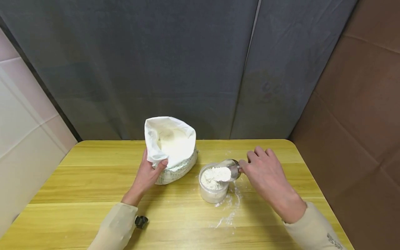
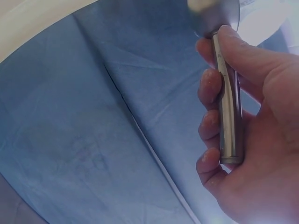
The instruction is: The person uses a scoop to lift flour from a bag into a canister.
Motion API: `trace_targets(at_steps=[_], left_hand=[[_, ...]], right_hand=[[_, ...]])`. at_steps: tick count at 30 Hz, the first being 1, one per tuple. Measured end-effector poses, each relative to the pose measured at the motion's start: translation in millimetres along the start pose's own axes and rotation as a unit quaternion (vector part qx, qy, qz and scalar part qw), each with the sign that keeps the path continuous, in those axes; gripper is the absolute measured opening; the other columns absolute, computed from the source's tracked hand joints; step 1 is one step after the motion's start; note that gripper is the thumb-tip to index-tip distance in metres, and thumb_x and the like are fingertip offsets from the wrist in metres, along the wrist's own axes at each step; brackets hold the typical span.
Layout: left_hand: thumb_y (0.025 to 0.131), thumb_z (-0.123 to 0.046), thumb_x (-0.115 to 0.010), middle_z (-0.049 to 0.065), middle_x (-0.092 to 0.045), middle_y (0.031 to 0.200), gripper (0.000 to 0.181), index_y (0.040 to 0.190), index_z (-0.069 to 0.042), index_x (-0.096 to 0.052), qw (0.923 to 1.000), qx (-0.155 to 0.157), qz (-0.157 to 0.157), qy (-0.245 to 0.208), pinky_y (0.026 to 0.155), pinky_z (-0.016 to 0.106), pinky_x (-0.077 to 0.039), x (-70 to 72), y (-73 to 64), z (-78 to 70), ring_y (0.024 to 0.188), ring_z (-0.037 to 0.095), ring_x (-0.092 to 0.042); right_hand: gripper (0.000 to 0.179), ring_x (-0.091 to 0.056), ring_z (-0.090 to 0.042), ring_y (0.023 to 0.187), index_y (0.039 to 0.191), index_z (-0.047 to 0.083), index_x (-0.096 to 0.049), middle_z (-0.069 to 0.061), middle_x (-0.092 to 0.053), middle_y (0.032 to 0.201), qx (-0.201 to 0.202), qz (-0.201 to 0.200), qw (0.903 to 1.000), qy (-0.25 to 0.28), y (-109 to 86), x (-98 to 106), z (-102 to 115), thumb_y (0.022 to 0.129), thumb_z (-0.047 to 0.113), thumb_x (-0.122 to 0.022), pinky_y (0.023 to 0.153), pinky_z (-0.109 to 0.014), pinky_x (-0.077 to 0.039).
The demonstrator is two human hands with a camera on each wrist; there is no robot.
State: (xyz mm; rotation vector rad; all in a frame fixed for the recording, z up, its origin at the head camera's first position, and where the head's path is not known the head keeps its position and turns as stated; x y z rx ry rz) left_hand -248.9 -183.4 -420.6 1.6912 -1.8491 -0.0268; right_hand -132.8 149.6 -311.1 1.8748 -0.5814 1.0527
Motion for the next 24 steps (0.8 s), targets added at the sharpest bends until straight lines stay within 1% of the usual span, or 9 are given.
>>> trace_targets(at_steps=[4, 7, 12, 17, 21, 24], left_hand=[[0.091, -0.070, -0.064, 0.021, -0.030, 0.158, 0.105, 0.165, -0.008, -0.020, 1.0000, -0.001, -0.002, -0.003, 0.116, 0.061, -0.031, 0.2, -0.1, 0.2, 0.141, 0.038, -0.036], [0.092, -0.067, -0.066, 0.020, -0.030, 0.159, 0.104, 0.165, -0.008, -0.020, 1.0000, 0.000, -0.001, -0.004, 0.117, 0.061, -0.031, 0.2, -0.2, 0.2, 0.142, 0.038, -0.036], [0.093, -0.062, -0.068, 0.019, -0.030, 0.160, 0.101, 0.165, -0.009, -0.020, 1.0000, 0.001, -0.001, -0.005, 0.117, 0.061, -0.030, 0.5, 0.0, 0.3, 0.142, 0.037, -0.035], [0.093, -0.063, -0.068, 0.020, -0.030, 0.159, 0.102, 0.164, -0.007, -0.021, 1.0000, 0.000, -0.002, -0.002, 0.117, 0.060, -0.030, 0.4, 0.3, -0.5, 0.142, 0.038, -0.036], [0.093, -0.064, -0.067, 0.021, -0.030, 0.159, 0.103, 0.164, -0.007, -0.020, 1.0000, 0.002, -0.001, -0.002, 0.117, 0.060, -0.031, 0.4, 0.2, -0.9, 0.141, 0.038, -0.036], [0.093, -0.063, -0.068, 0.021, -0.031, 0.158, 0.102, 0.164, -0.007, -0.021, 1.0000, 0.005, 0.000, -0.003, 0.117, 0.061, -0.031, 0.7, 0.1, -0.8, 0.141, 0.038, -0.037]], right_hand=[[0.020, -0.042, -0.027, 0.071, 0.081, 0.014, -0.071, -0.002, -0.049, 0.072, 0.005, -0.015, 0.9998, -0.011, 1.0, 2.6, 0.5, 0.077, 0.025, -0.087, 0.063, -0.038, -0.033], [0.020, -0.042, -0.027, 0.071, 0.080, 0.013, -0.070, -0.003, -0.047, 0.071, 0.009, -0.027, 0.9995, -0.014, 1.3, 5.0, 1.1, 0.078, 0.025, -0.086, 0.062, -0.038, -0.033], [0.019, -0.042, -0.028, 0.071, 0.078, 0.012, -0.068, -0.004, -0.046, 0.071, 0.012, -0.048, 0.9987, -0.011, 1.9, 8.9, 3.2, 0.079, 0.020, -0.085, 0.062, -0.038, -0.032], [0.016, -0.044, -0.030, 0.072, 0.080, 0.011, -0.068, -0.006, -0.049, 0.073, 0.019, -0.061, 0.9979, -0.011, 2.9, 12.8, 6.4, 0.080, 0.014, -0.083, 0.062, -0.040, -0.034], [0.013, -0.046, -0.031, 0.074, 0.081, 0.009, -0.068, -0.007, -0.051, 0.076, 0.027, -0.072, 0.9970, -0.007, 3.5, 15.4, 8.8, 0.081, 0.010, -0.081, 0.062, -0.041, -0.035], [0.007, -0.047, -0.033, 0.076, 0.082, 0.008, -0.068, -0.009, -0.053, 0.078, 0.030, -0.078, 0.9965, -0.005, 3.2, 16.1, 9.3, 0.086, 0.007, -0.074, 0.062, -0.042, -0.036]])
Point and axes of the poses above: each hand's wrist, its own y-axis towards the middle knuckle, its own x-axis out of the back of the hand, z = x × y, the point moved 5 cm from there along y, towards the middle knuckle
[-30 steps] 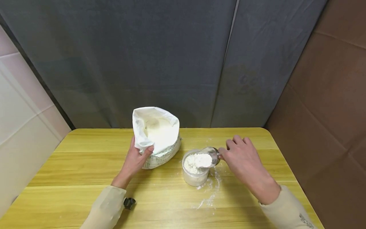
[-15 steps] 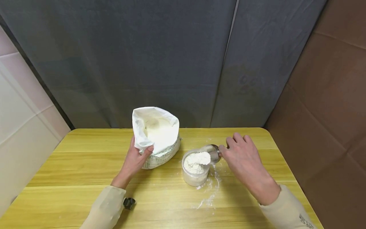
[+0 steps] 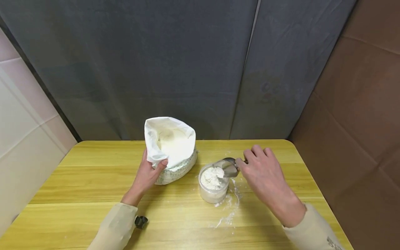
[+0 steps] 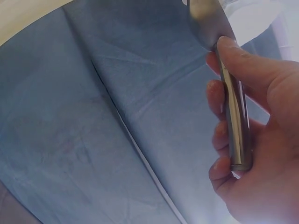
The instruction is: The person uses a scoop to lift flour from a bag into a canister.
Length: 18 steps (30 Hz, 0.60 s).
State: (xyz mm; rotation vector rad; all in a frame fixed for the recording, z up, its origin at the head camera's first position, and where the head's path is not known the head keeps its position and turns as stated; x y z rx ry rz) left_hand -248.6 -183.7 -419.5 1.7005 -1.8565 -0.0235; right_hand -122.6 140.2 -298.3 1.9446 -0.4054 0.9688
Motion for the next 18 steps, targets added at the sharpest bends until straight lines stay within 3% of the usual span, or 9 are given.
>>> trace_targets(at_steps=[5, 11, 17, 18], left_hand=[[0.092, -0.065, -0.067, 0.021, -0.032, 0.157, 0.104, 0.164, -0.006, -0.021, 1.0000, 0.000, 0.000, 0.001, 0.117, 0.061, -0.031, -0.1, -0.1, -0.8, 0.140, 0.038, -0.037], [0.093, -0.061, -0.069, 0.020, -0.031, 0.158, 0.101, 0.164, -0.007, -0.022, 1.0000, 0.004, 0.001, 0.003, 0.117, 0.061, -0.031, 0.0, -0.1, 0.2, 0.141, 0.038, -0.036], [0.093, -0.059, -0.069, 0.020, -0.031, 0.158, 0.099, 0.164, -0.007, -0.022, 1.0000, 0.005, 0.002, 0.007, 0.117, 0.060, -0.031, 0.2, -0.3, 1.2, 0.141, 0.038, -0.036], [0.093, -0.060, -0.069, 0.020, -0.031, 0.158, 0.099, 0.164, -0.007, -0.022, 1.0000, 0.005, 0.001, 0.008, 0.117, 0.060, -0.032, 0.3, -0.4, 1.4, 0.140, 0.037, -0.037]], right_hand=[[0.010, -0.050, -0.035, 0.081, 0.088, 0.008, -0.072, -0.010, -0.057, 0.082, -0.001, -0.014, 0.9999, 0.006, -0.8, 2.8, -0.4, 0.088, -0.001, -0.068, 0.063, -0.044, -0.038], [0.014, -0.053, -0.036, 0.083, 0.093, 0.009, -0.073, -0.010, -0.058, 0.083, -0.007, -0.023, 0.9996, 0.015, -4.3, 4.4, -3.4, 0.083, -0.002, -0.072, 0.063, -0.047, -0.041], [0.022, -0.053, -0.033, 0.081, 0.096, 0.013, -0.075, -0.006, -0.057, 0.081, -0.036, -0.021, 0.9984, 0.038, -17.1, -2.5, -14.1, 0.077, 0.009, -0.086, 0.063, -0.046, -0.041], [0.014, -0.053, -0.032, 0.079, 0.096, 0.013, -0.076, -0.005, -0.057, 0.080, -0.039, -0.024, 0.9979, 0.046, -20.1, -4.2, -16.6, 0.084, 0.016, -0.083, 0.063, -0.045, -0.041]])
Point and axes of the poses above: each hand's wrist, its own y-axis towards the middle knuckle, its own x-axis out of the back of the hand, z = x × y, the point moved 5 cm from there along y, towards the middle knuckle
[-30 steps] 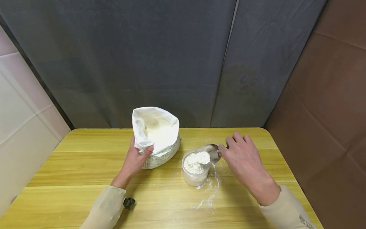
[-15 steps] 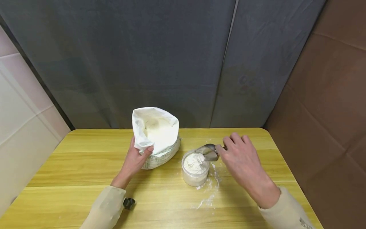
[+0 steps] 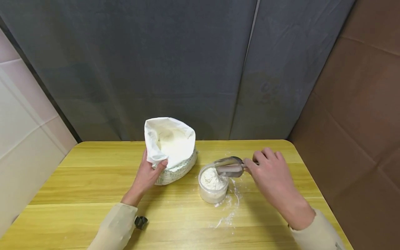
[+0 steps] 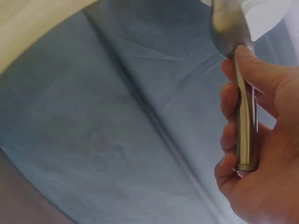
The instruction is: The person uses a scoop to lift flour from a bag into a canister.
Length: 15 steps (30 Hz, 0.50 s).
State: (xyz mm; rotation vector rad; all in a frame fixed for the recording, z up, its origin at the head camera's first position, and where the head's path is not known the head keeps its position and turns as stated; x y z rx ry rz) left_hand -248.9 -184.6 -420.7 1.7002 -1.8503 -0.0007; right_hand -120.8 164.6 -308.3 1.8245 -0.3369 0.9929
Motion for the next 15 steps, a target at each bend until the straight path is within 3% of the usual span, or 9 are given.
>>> trace_targets(at_steps=[1, 2, 4, 6, 8, 12, 15], left_hand=[[0.093, -0.060, -0.069, 0.020, -0.031, 0.158, 0.100, 0.164, -0.007, -0.022, 1.0000, 0.000, 0.000, 0.000, 0.117, 0.060, -0.032, -0.2, -0.1, 0.1, 0.140, 0.038, -0.037], [0.093, -0.060, -0.069, 0.020, -0.031, 0.158, 0.100, 0.164, -0.007, -0.022, 1.0000, -0.001, 0.000, 0.000, 0.117, 0.060, -0.032, -0.5, -0.2, 0.1, 0.140, 0.038, -0.037], [0.093, -0.061, -0.068, 0.020, -0.032, 0.157, 0.100, 0.164, -0.007, -0.022, 1.0000, -0.002, -0.001, 0.000, 0.116, 0.060, -0.032, -0.9, -0.1, 0.3, 0.140, 0.038, -0.038], [0.094, -0.061, -0.068, 0.020, -0.032, 0.156, 0.099, 0.164, -0.007, -0.022, 1.0000, -0.004, -0.002, -0.001, 0.116, 0.061, -0.032, -1.1, 0.3, 0.2, 0.139, 0.038, -0.038], [0.093, -0.062, -0.068, 0.020, -0.033, 0.156, 0.099, 0.163, -0.007, -0.023, 1.0000, -0.005, -0.003, -0.002, 0.116, 0.061, -0.033, -1.3, 0.5, -0.3, 0.139, 0.038, -0.038], [0.093, -0.062, -0.068, 0.020, -0.034, 0.155, 0.099, 0.163, -0.008, -0.024, 1.0000, -0.001, -0.003, -0.003, 0.116, 0.061, -0.033, -1.2, 0.6, -0.9, 0.138, 0.037, -0.039], [0.093, -0.062, -0.068, 0.020, -0.034, 0.154, 0.098, 0.163, -0.009, -0.024, 1.0000, 0.003, -0.001, -0.004, 0.115, 0.061, -0.033, -1.1, 0.3, -0.4, 0.138, 0.037, -0.039]], right_hand=[[0.010, -0.053, -0.031, 0.078, 0.096, 0.013, -0.076, -0.004, -0.058, 0.080, -0.003, -0.006, 0.9999, 0.008, -3.2, -1.2, -3.2, 0.092, 0.022, -0.078, 0.062, -0.045, -0.041], [0.017, -0.053, -0.031, 0.076, 0.095, 0.013, -0.077, -0.004, -0.058, 0.079, -0.004, -0.012, 0.9998, 0.018, -6.2, -2.4, -6.3, 0.100, 0.028, -0.070, 0.061, -0.044, -0.042], [0.041, -0.054, -0.030, 0.073, 0.094, 0.011, -0.077, -0.003, -0.060, 0.078, -0.005, -0.024, 0.9991, 0.036, -12.1, -4.7, -13.0, 0.109, 0.040, -0.053, 0.061, -0.044, -0.044], [0.062, -0.055, -0.029, 0.072, 0.094, 0.008, -0.078, -0.003, -0.062, 0.077, -0.013, -0.026, 0.9982, 0.052, -17.8, -7.4, -20.1, 0.111, 0.049, -0.034, 0.063, -0.044, -0.046], [0.056, -0.056, -0.026, 0.073, 0.095, 0.007, -0.078, -0.002, -0.064, 0.078, -0.035, -0.014, 0.9969, 0.070, -23.5, -10.4, -27.7, 0.109, 0.048, -0.043, 0.067, -0.043, -0.046], [0.017, -0.056, -0.021, 0.078, 0.100, 0.008, -0.078, 0.002, -0.067, 0.082, -0.101, 0.030, 0.9892, 0.101, -35.1, -16.9, -42.4, 0.096, 0.024, -0.074, 0.072, -0.041, -0.044], [0.019, -0.056, -0.022, 0.083, 0.103, 0.008, -0.077, 0.001, -0.070, 0.087, -0.146, 0.051, 0.9812, 0.116, -42.4, -21.3, -51.6, 0.085, 0.008, -0.082, 0.072, -0.041, -0.043]])
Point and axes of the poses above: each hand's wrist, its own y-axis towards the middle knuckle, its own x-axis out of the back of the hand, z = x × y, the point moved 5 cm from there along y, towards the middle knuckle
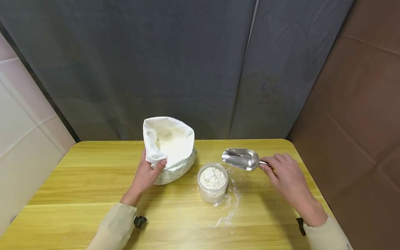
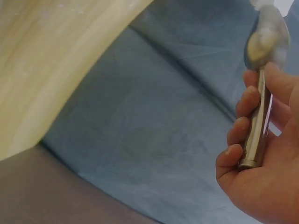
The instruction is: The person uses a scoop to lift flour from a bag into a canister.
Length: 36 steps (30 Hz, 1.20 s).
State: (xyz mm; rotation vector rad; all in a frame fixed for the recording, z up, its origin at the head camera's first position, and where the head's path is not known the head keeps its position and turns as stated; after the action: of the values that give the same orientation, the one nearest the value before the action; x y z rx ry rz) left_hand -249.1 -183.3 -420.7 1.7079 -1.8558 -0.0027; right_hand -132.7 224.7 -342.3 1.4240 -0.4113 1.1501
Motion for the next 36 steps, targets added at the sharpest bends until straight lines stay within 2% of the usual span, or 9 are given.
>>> trace_targets(at_steps=[4, 11, 15, 20, 28, 32, 36], left_hand=[[0.094, -0.062, -0.068, 0.020, -0.033, 0.155, 0.098, 0.163, -0.009, -0.023, 1.0000, -0.002, 0.001, -0.001, 0.116, 0.062, -0.032, 0.2, 0.2, 0.0, 0.139, 0.037, -0.037], [0.096, -0.059, -0.067, 0.021, -0.029, 0.160, 0.098, 0.165, -0.008, -0.019, 0.9998, -0.016, -0.003, 0.009, 0.118, 0.060, -0.029, 0.3, -0.4, 1.2, 0.145, 0.039, -0.032], [0.096, -0.055, -0.068, 0.020, -0.030, 0.159, 0.096, 0.165, -0.008, -0.020, 0.9998, -0.015, -0.004, 0.008, 0.118, 0.060, -0.029, 0.4, -0.6, 0.9, 0.144, 0.038, -0.033], [0.096, -0.057, -0.068, 0.020, -0.030, 0.160, 0.098, 0.165, -0.009, -0.019, 0.9999, -0.012, -0.001, 0.008, 0.118, 0.060, -0.030, 0.4, -0.4, 0.3, 0.144, 0.039, -0.033], [0.095, -0.059, -0.067, 0.020, -0.029, 0.160, 0.099, 0.165, -0.010, -0.018, 0.9999, -0.013, 0.001, 0.009, 0.117, 0.061, -0.030, -0.2, 0.0, 0.3, 0.144, 0.039, -0.033], [0.095, -0.062, -0.066, 0.020, -0.030, 0.160, 0.100, 0.165, -0.009, -0.019, 0.9999, -0.014, 0.000, 0.008, 0.117, 0.061, -0.030, -0.1, 0.0, -0.2, 0.144, 0.039, -0.033], [0.095, -0.062, -0.066, 0.019, -0.030, 0.159, 0.100, 0.165, -0.010, -0.019, 0.9999, -0.012, 0.000, 0.007, 0.117, 0.062, -0.030, 0.1, -0.4, -0.3, 0.144, 0.039, -0.034]], right_hand=[[0.015, -0.056, -0.022, 0.082, 0.104, 0.007, -0.076, -0.001, -0.071, 0.089, -0.037, 0.023, 0.9990, -0.004, -4.7, -4.3, -13.2, 0.090, 0.009, -0.079, 0.070, -0.041, -0.043], [0.010, -0.054, -0.016, 0.073, 0.102, 0.008, -0.075, 0.003, -0.067, 0.085, -0.077, 0.120, 0.9895, -0.025, -12.1, -26.9, -34.5, 0.097, 0.017, -0.074, 0.066, -0.039, -0.044], [0.013, -0.054, -0.015, 0.068, 0.102, 0.007, -0.075, 0.003, -0.067, 0.083, -0.088, 0.157, 0.9833, -0.027, -15.8, -42.0, -42.5, 0.098, 0.019, -0.073, 0.063, -0.038, -0.045], [0.014, -0.063, -0.018, 0.073, 0.101, 0.006, -0.075, -0.001, -0.072, 0.088, -0.099, 0.174, 0.9796, -0.018, -18.1, -55.8, -47.9, 0.097, 0.019, -0.073, 0.064, -0.042, -0.051], [0.015, -0.066, -0.027, 0.078, 0.103, 0.005, -0.075, -0.007, -0.073, 0.092, -0.115, 0.190, 0.9749, -0.014, -19.0, -70.0, -52.4, 0.097, 0.018, -0.073, 0.066, -0.048, -0.052], [0.015, -0.064, -0.024, 0.076, 0.104, 0.003, -0.074, -0.006, -0.072, 0.091, -0.118, 0.195, 0.9736, -0.011, -19.0, -74.8, -53.9, 0.097, 0.017, -0.072, 0.064, -0.046, -0.051], [0.015, -0.059, -0.019, 0.074, 0.107, 0.004, -0.073, -0.004, -0.070, 0.089, -0.131, 0.219, 0.9669, -0.002, -22.5, -79.1, -54.6, 0.099, 0.017, -0.071, 0.061, -0.042, -0.048]])
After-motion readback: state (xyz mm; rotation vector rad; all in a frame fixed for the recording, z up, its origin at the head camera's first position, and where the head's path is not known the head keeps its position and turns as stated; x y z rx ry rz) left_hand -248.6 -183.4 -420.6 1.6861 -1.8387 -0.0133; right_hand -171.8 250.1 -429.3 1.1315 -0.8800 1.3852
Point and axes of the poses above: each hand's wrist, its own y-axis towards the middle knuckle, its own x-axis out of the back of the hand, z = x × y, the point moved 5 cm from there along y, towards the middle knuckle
